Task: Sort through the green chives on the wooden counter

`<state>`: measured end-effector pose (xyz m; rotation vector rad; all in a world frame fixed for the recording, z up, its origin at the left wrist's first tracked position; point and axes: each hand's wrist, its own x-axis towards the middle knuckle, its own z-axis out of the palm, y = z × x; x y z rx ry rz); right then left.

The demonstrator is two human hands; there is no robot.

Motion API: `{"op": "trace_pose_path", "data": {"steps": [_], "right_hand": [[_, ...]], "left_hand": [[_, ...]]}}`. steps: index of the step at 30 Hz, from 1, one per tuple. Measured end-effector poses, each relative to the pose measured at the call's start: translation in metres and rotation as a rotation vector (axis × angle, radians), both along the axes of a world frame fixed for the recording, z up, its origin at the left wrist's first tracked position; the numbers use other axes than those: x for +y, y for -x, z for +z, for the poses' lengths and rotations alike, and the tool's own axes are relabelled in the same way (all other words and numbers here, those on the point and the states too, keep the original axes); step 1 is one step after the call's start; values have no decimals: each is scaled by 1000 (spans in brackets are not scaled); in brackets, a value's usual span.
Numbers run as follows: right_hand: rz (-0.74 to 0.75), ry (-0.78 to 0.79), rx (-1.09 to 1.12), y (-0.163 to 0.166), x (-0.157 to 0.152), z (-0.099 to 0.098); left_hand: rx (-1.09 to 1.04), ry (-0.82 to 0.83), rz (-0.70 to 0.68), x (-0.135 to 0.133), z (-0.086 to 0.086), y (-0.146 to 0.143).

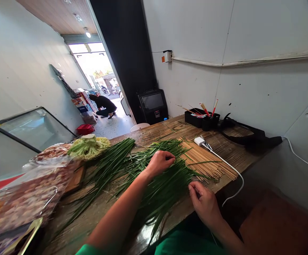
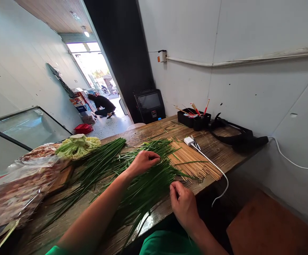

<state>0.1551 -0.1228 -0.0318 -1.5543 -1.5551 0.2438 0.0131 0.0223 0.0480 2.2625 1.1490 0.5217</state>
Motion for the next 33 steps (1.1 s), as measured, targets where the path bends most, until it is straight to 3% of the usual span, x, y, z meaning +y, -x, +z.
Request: {"op": "trace_pose_path", "data": {"steps": [12,18,23,33], "right_hand": [[-5,-9,-7,0,0,3],[-21,-7,-17,1,-1,2],[-29,-28,-19,1,-2,2],[0,1,-8,-1,-2,-2]], "left_hand": [[32,-59,-53,-3,0,0],[169,-84,-236,-1,10,9],[236,-260,156,20,15,31],[437,-245,152,35,-34,26]]}}
